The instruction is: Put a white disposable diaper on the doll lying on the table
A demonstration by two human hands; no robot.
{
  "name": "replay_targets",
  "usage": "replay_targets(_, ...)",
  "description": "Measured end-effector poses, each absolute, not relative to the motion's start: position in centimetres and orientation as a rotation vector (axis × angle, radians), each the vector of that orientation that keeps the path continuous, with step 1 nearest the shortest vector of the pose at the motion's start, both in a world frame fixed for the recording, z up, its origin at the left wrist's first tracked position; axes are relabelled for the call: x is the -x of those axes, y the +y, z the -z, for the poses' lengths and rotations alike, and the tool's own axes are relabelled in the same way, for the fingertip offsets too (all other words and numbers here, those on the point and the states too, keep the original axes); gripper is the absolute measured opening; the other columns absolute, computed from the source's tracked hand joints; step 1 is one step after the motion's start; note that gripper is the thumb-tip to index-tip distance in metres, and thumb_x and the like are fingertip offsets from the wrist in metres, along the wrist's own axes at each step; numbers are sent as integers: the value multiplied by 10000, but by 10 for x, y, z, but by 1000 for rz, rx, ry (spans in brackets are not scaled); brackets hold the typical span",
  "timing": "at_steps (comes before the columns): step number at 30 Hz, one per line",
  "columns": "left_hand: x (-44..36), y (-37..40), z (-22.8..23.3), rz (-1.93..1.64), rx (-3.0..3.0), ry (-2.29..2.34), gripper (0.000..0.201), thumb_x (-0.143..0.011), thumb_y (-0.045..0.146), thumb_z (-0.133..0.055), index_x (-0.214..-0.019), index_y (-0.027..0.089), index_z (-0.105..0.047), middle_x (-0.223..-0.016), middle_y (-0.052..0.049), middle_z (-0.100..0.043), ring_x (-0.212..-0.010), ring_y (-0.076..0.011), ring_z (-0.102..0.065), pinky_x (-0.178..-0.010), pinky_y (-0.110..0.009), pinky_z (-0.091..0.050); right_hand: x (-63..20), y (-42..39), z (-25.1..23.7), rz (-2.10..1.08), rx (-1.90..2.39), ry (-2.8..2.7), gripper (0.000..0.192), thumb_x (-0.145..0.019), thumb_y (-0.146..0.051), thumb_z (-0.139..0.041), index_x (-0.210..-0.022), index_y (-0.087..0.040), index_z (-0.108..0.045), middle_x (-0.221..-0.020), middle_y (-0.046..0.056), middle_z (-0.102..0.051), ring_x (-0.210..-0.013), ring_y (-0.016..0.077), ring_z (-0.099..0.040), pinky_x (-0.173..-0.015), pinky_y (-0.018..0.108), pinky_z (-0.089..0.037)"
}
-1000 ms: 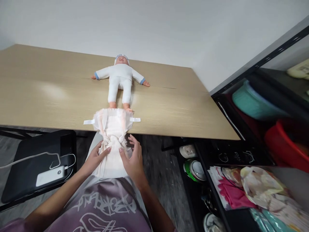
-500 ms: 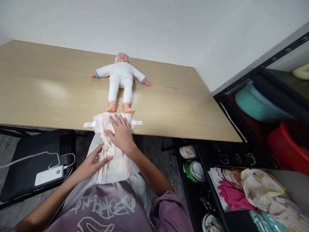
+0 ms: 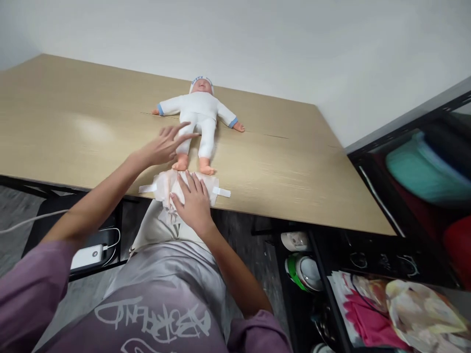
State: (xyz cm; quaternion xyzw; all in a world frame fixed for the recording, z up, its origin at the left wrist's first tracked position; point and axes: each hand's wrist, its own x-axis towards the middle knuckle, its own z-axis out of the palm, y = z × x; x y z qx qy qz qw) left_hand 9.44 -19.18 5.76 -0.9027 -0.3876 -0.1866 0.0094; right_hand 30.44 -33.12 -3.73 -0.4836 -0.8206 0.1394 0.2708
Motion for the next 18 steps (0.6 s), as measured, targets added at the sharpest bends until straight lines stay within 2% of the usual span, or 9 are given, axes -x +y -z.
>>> replay_targets(2, -102, -164, -51, 381, 2962, -972, 932, -822, -55, -697, -1685, 282, -598, -1938, -168, -340, -1770, -456, -349, -1366, -645, -357, -305, -333, 38, -380, 1298, -2199, 636, -1190, -479, -610, -1782, -259, -542, -1893, 136, -455, -1784, 385, -371, -1471, 679, -271)
replay_targets(4, -109, -151, -46, 233, 3054, -775, 958, -801, -61, -706, -1665, 346, -630, -1937, -89, -375, -1797, -422, -329, -1412, -640, -308, -304, -334, 39, -387, 1286, -2170, 641, -1183, -476, -629, -1790, -290, -532, -1888, 117, -466, -1777, 386, -385, -1466, 683, -287)
replay_targets(7, -120, -144, -43, 147, 3111, -642, 863, -836, -24, -684, -1602, 373, -677, -1899, -16, -459, -1790, -363, -360, -1442, -598, -292, -304, -336, 40, -403, 1268, -2135, 668, -1176, -470, -652, -1810, -329, -499, -1887, 105, -467, -1772, 391, -397, -1458, 696, -306)
replay_targets(11, -137, -134, -37, 274, 3173, -611, 386, -1098, 181, -555, -1366, 340, -782, -1690, -28, -692, -1632, -307, -557, -1432, -570, -320, -304, -340, 37, -436, 1289, -2119, 727, -1164, -468, -678, -1842, -350, -441, -1909, 100, -427, -1768, 399, -408, -1447, 712, -331)
replay_targets(14, -149, -127, -35, 423, 3235, -602, 320, -1177, 317, -492, -1252, 354, -801, -1493, -31, -792, -1464, -291, -664, -1385, -566, -378, -306, -338, 31, -482, 1303, -2119, 771, -1157, -468, -694, -1862, -393, -392, -1913, 80, -420, -1774, 391, -401, -1453, 720, -321)
replay_targets(16, -154, -124, -42, 476, 3237, -583, 263, -1167, 416, -561, -1256, 344, -798, -1476, -56, -792, -1423, -330, -673, -1331, -599, -419, -308, -330, 29, -510, 1312, -2136, 754, -1165, -468, -680, -1861, -398, -398, -1918, 77, -409, -1782, 394, -387, -1461, 731, -293)
replay_targets(18, -157, -120, -59, 506, 3209, -601, 319, -1166, 535, -587, -1289, 317, -784, -1495, -81, -778, -1422, -365, -667, -1283, -627, -443, -311, -319, 29, -522, 1320, -2159, 715, -1177, -464, -655, -1850, -379, -428, -1926, 85, -392, -1789, 399, -373, -1466, 741, -268)
